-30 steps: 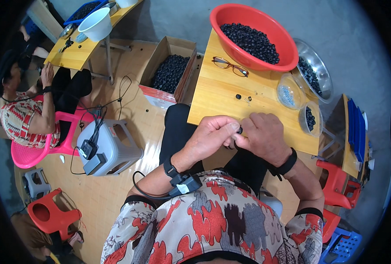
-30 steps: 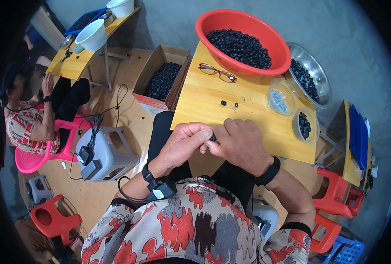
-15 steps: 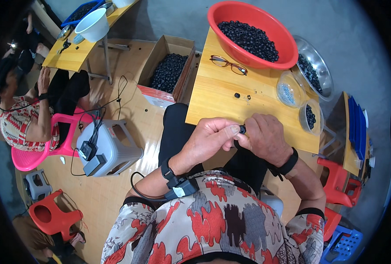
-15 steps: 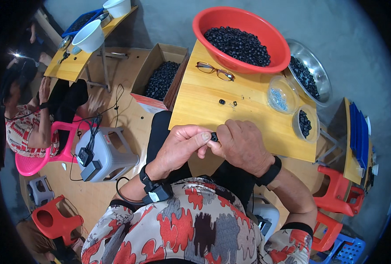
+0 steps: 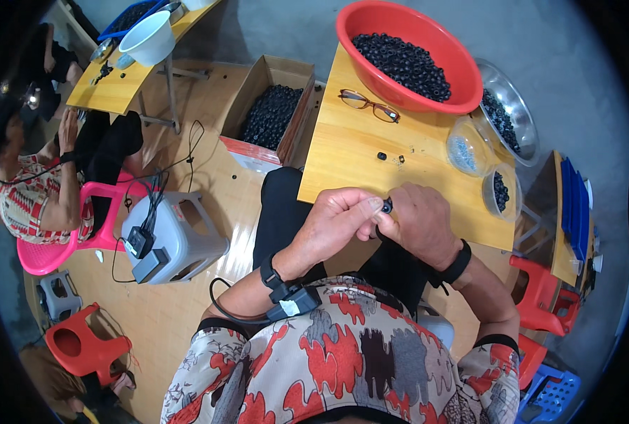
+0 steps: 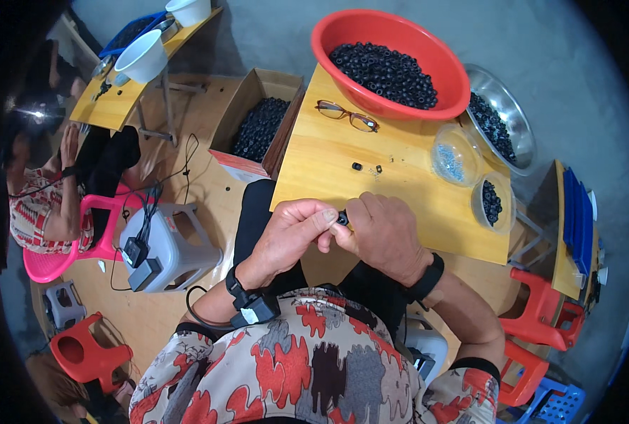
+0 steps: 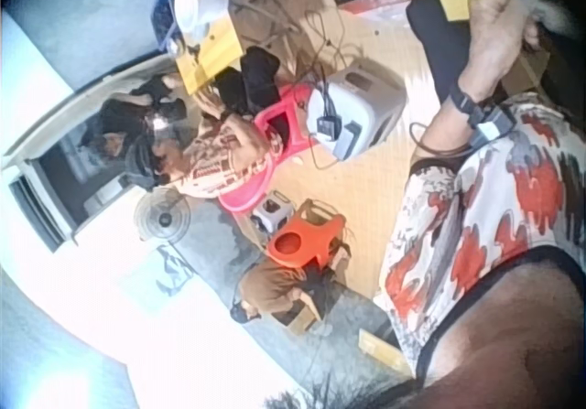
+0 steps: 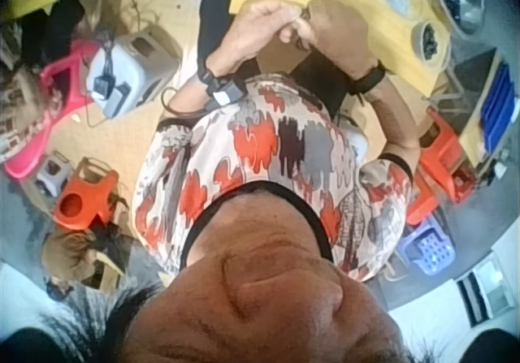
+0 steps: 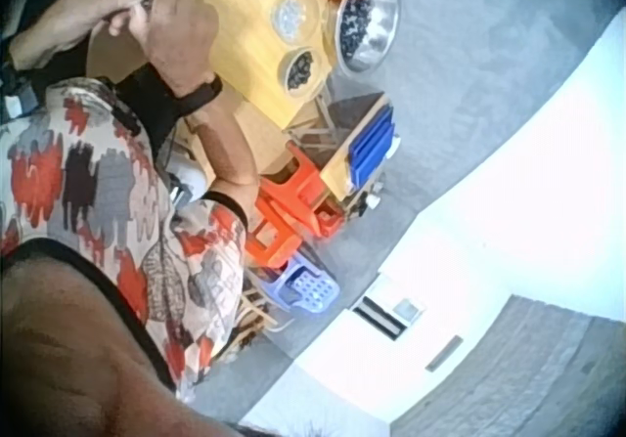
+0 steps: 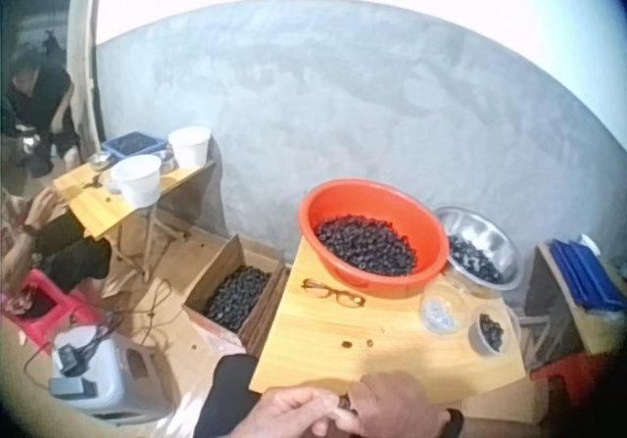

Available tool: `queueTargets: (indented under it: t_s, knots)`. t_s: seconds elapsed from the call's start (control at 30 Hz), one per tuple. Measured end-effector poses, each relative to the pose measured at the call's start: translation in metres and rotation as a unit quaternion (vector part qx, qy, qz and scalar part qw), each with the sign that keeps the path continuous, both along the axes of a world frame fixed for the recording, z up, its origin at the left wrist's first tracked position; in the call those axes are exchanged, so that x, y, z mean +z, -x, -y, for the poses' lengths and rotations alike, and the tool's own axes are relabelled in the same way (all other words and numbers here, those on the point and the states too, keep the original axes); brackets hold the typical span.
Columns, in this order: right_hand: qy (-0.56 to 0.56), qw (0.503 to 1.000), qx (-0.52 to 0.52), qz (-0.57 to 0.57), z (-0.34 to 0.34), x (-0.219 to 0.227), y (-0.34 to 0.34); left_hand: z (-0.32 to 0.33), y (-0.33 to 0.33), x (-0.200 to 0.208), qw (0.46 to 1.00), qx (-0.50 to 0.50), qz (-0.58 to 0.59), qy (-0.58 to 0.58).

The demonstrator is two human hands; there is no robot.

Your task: Manually assembling small black plastic components at a workshop table.

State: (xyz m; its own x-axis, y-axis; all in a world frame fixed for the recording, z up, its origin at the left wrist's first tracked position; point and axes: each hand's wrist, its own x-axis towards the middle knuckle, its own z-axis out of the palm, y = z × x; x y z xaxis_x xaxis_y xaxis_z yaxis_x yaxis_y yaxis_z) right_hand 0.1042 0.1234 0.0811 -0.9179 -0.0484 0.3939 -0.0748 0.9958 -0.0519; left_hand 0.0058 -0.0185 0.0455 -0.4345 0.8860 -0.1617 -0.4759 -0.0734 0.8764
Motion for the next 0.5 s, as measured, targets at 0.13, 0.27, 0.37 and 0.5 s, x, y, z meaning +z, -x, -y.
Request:
queueTargets:
  t_s: [0.13,0.27,0.37,0.5]
  knots:
    - [0.071,0.997,0.002,-0.011,0.0,0.003,-0.003,-0.002,0.0,-0.005,1.0,0.007,0.013,-0.011]
    - [0.239,0.97,-0.032,0.003,0.003,-0.002,-0.009,-0.004,-0.003,-0.01,0.997,0.001,0.071,-0.021]
    - [0.279,0.959,-0.045,0.004,0.002,-0.007,-0.015,-0.006,-0.004,-0.015,0.995,-0.014,0.093,-0.038]
    - [0.295,0.95,-0.1,-0.034,-0.014,-0.01,-0.029,-0.011,-0.005,-0.012,0.996,-0.03,0.083,0.01]
